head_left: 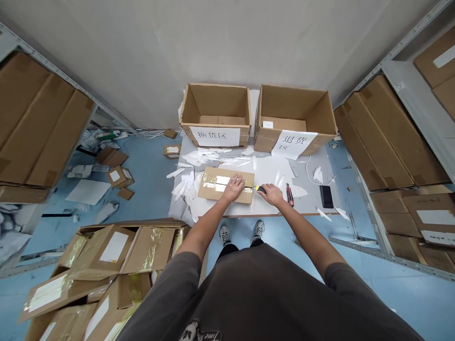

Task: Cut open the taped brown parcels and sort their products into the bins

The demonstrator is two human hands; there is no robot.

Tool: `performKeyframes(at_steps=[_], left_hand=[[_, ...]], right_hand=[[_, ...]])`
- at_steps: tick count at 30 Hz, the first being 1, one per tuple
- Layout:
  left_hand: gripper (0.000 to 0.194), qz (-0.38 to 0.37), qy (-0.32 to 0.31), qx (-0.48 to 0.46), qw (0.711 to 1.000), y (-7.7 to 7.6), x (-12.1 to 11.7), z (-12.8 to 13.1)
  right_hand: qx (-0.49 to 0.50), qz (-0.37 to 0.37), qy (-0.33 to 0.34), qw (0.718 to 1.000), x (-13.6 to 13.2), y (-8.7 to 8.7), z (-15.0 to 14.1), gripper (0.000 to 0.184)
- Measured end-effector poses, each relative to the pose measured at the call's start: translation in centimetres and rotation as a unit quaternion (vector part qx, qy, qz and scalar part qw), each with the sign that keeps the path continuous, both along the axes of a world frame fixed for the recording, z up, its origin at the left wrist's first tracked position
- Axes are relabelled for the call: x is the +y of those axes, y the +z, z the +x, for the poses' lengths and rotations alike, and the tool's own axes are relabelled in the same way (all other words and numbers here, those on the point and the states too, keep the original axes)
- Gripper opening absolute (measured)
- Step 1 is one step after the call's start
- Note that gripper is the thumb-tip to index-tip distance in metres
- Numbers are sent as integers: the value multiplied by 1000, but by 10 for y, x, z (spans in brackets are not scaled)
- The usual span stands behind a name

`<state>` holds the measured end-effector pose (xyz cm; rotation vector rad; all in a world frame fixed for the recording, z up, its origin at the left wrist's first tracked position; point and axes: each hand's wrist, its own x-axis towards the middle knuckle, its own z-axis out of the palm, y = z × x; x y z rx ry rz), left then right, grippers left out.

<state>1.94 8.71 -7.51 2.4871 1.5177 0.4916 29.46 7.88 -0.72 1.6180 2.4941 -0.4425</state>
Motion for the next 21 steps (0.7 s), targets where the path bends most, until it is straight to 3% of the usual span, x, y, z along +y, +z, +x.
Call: performKeyframes(at_steps=[3,6,10,13,16,19,21], left_hand=[[34,-32,7,7,999,9,-1,1],[36,-57,8,6,998,20,-3,0],[39,-63,-21,1,998,38,-2,-13],[46,-75,-17,9,997,53,7,-41],[72,-109,49,43,992,66,24,-77],[98,-186,78,103,974,73,39,-106],[102,-223,72,130,963,75,42,-117]], right_hand=[[14,-18,-22,1000,-5,1,11,43],[55,-58,-110,991,-18,1,14,40],[190,-124,-256,940,-43,-8,-15,38],[249,-157,-302,907,-60,-19,-52,36],[265,-163,-362,879,-67,-30,-84,38],[260,-143,-408,863,-63,-37,-101,42],[244,-125,-429,861,-55,-39,-104,43]])
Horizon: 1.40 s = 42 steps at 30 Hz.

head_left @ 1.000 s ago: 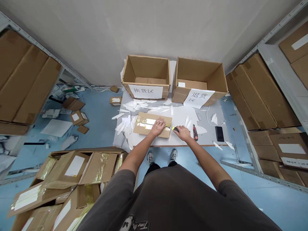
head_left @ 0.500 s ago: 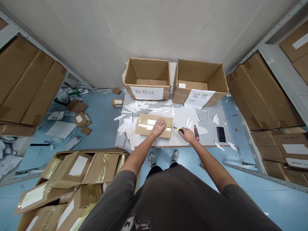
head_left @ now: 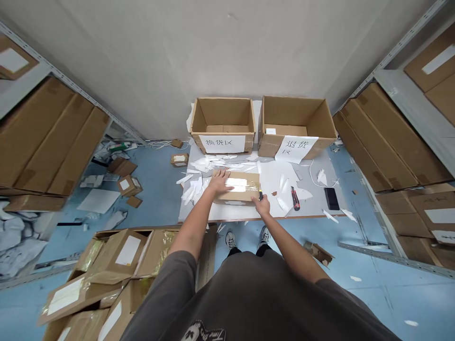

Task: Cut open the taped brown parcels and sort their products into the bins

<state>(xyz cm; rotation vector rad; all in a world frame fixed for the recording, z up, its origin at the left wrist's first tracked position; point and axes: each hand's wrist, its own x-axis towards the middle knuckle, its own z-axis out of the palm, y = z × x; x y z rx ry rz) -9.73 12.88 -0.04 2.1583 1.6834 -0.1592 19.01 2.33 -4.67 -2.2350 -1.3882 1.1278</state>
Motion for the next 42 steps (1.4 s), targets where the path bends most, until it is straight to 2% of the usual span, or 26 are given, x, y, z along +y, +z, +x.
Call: performKeyframes(at_steps=[4,9,12,15,19,22,24,28,31,34,38,40,42], left_hand=[[95,3,24,21,999,1,-13,-7],[92,10,98,2,995,1,-54,-9],[91,13,160,-3,987,-5,-87,1],[87,37,257,-2,966,-14,-118,24],[89,73,388,6,919,-24,-142,54],[94,56,432,-2,900,-30,-144,60],[95,70,431,-32,899,-34,-141,58],[95,101,409,-71,904,-41,-135,54],[93,74,383,-75,917,-43,-132,55],[89,37,379,-83,921,-45,-131,58],[88,40,332,-114,936,-43,-133,55],[91,68,284,-92,952,-37,-131,51],[88,90,194,-57,975,-27,-124,47]], right_hand=[[-38,20,0,999,26,2,4,45],[-51,34,17,998,79,9,6,41],[-52,41,34,997,111,12,-7,39],[-45,45,58,996,136,14,-34,38],[26,73,134,988,143,20,-70,34],[79,96,166,978,123,23,-80,32],[71,102,168,978,98,23,-75,31],[-10,80,186,979,45,16,-54,34],[-54,83,162,982,27,10,-44,34],[-66,86,143,984,40,12,-40,35],[-39,92,179,979,89,24,-32,36],[-8,103,203,974,109,31,-23,34],[17,126,195,973,119,36,-14,30]])
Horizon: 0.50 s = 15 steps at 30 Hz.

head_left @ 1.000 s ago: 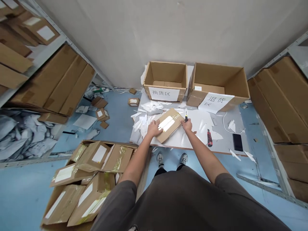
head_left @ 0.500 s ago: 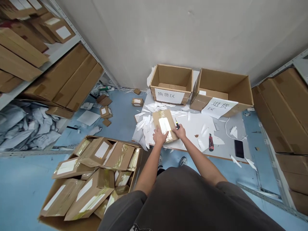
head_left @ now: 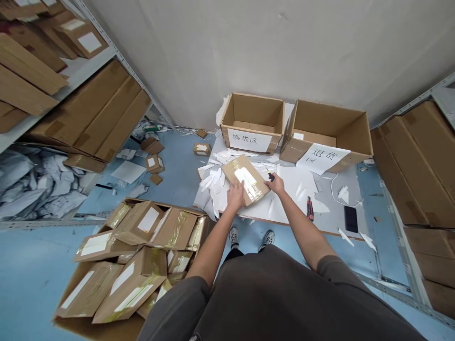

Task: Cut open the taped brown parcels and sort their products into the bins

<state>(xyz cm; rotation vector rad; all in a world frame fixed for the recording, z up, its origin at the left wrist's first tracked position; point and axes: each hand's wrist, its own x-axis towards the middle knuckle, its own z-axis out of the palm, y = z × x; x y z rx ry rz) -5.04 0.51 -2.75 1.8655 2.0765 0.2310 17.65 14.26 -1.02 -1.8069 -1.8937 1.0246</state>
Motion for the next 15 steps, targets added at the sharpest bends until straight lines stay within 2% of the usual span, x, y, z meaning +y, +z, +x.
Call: performKeyframes(at_steps=[3,5,7,10,13,15], left_hand=[[75,-10,-185,27,982,14,19,-4],[68,-37,-259,26,965,20,33,-5],[60,-50,-289,41,955,25,43,-5],[48,-33,-331,95,938,31,55,-6],[53,-21,-377,131,917,39,66,-5],[60,-20,-387,135,912,42,72,-2]], right_hand=[[55,-4,-47,997,-7,7,16,28],[97,-51,-74,991,-22,11,25,28],[129,-101,-91,982,-41,13,33,31],[147,-145,-107,973,-68,11,40,31],[166,-178,-116,963,-90,4,41,29],[175,-199,-97,959,-99,-1,42,27]])
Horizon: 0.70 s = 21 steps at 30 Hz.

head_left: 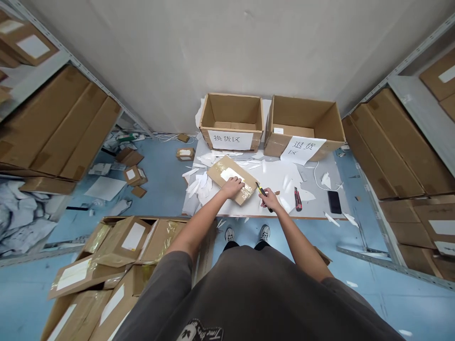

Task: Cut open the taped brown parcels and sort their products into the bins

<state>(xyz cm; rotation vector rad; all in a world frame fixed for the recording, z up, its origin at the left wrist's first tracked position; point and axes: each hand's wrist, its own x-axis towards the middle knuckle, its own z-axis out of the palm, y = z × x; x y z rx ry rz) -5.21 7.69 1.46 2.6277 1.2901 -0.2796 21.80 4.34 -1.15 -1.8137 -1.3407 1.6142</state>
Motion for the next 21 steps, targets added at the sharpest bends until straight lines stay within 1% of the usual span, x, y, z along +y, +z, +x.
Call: performKeyframes(at_steps=[3,6,8,11,13,15,18,21], left_hand=[[69,5,12,-2,1000,0,5,8],[83,-10,28,10,1000,-2,4,16],[91,-29,39,22,999,-3,4,21],[98,-45,56,28,997,-1,5,30],[100,-51,63,24,996,2,7,34],[100,-57,67,21,996,4,9,35],[100,-65,69,19,995,4,12,36],[103,-76,71,19,994,3,16,36]], right_hand=[[-16,14,64,998,-5,-5,4,19],[-88,65,133,985,-2,-3,14,18],[-142,98,183,968,3,1,22,19],[-225,142,254,930,14,9,28,23],[-267,153,285,908,24,14,29,25],[-282,149,306,897,33,18,28,27],[-262,128,315,903,44,22,30,27],[-206,83,305,926,46,24,35,27]])
